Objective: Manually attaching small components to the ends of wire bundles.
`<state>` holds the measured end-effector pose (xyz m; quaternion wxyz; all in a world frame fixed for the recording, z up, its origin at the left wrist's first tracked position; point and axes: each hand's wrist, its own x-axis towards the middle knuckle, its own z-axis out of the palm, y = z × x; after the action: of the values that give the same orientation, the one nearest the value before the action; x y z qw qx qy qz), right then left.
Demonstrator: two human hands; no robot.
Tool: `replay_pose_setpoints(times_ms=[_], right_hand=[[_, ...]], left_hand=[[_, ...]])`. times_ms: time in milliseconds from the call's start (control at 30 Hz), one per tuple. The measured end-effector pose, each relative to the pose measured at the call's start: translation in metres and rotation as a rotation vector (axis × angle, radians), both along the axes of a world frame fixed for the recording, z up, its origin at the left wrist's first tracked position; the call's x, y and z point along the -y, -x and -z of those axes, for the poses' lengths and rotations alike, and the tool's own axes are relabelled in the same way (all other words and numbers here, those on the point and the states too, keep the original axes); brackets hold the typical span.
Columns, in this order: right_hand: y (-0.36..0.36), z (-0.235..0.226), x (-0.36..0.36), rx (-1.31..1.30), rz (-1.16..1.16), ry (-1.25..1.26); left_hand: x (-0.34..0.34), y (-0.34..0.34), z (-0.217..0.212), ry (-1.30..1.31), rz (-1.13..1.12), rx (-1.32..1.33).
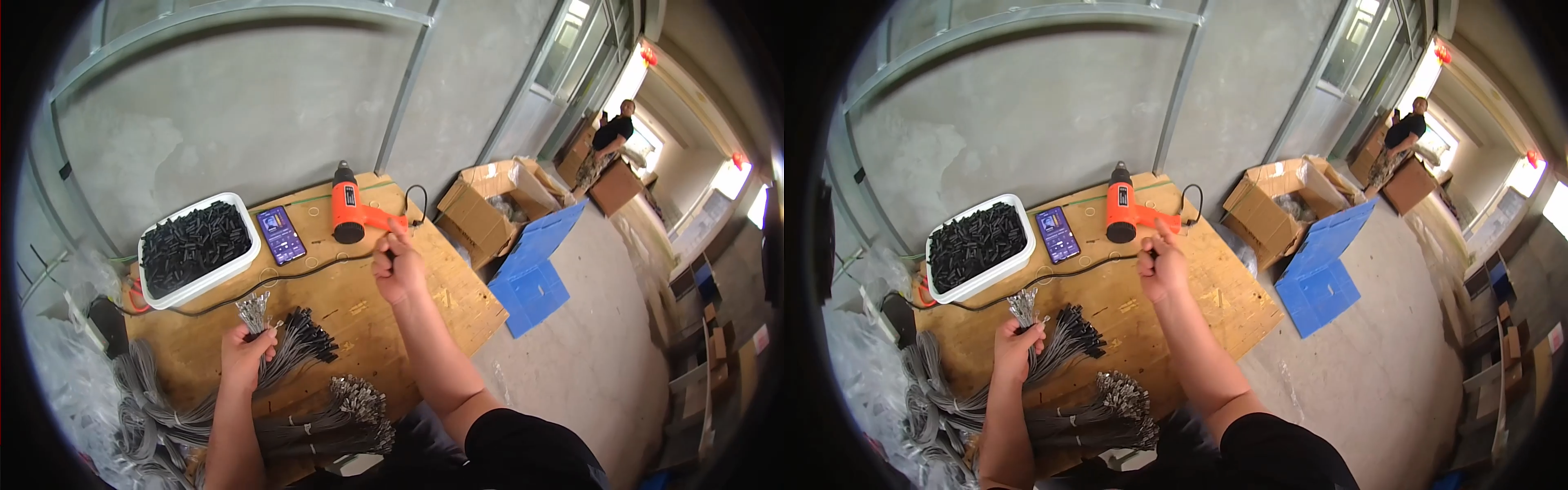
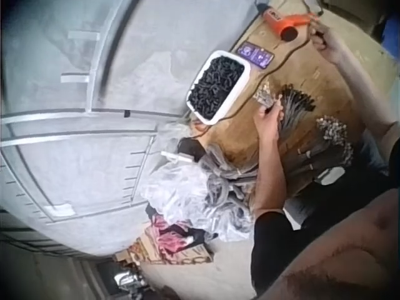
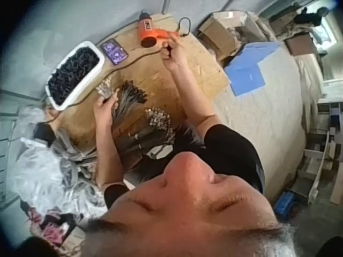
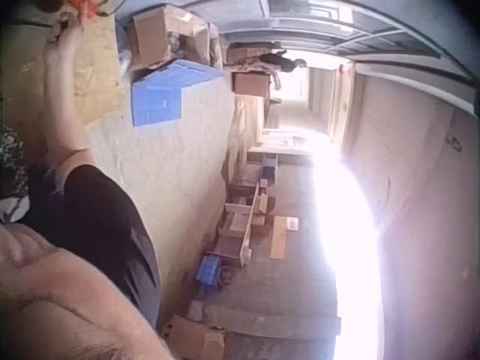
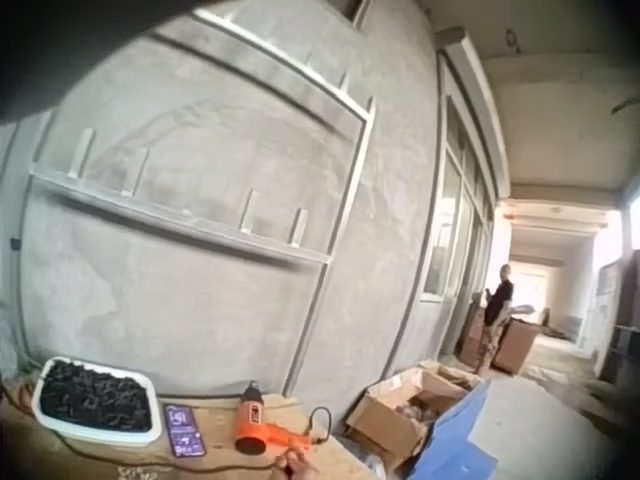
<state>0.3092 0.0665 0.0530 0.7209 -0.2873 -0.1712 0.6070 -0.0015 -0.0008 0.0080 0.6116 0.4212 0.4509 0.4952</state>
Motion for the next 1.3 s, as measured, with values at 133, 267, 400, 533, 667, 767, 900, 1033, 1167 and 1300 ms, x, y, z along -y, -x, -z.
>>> replay_pose_setpoints(times_ms=[133, 267, 400, 533, 667, 767, 900, 1033, 1167, 1300], right_hand=[[-0.038, -0.015, 0.000, 0.004, -0.006, -0.098], [-0.036, -0.045, 0.006, 0.057, 0.051, -0.076], [-0.038, -0.089, 0.017, 0.114, 0.090, -0.189], [-0.038, -0.109, 0.023, 0.128, 0.085, -0.212], [-0.043, -0.100, 0.025, 0.103, 0.052, -0.200], [-0.047, -0.079, 0.023, 0.041, -0.010, -0.126], [-0.052, -0.043, 0.016, -0.066, -0.044, -0.035], [-0.060, -0.007, 0.015, -0.092, -0.079, -0.047], [-0.047, 0.023, 0.021, -0.061, -0.047, 0.129], [-0.031, 0.039, 0.028, -0.084, -0.103, 0.155]], left_hand=[[0.001, 0.003, 0.003, -0.002, 0.016, 0.029], [0.002, 0.006, 0.006, 0.002, 0.035, 0.022], [0.000, 0.003, 0.007, -0.014, 0.043, 0.009], [0.002, 0.005, 0.008, -0.029, 0.028, 0.000], [0.001, 0.004, 0.009, -0.034, 0.030, -0.007], [0.001, 0.003, 0.008, -0.034, 0.030, -0.002], [0.001, 0.005, 0.009, -0.040, 0.038, -0.010], [0.000, 0.004, 0.008, -0.035, 0.048, -0.020], [0.003, 0.004, 0.004, -0.032, 0.036, -0.021], [0.002, 0.001, 0.004, -0.028, 0.040, -0.017]])
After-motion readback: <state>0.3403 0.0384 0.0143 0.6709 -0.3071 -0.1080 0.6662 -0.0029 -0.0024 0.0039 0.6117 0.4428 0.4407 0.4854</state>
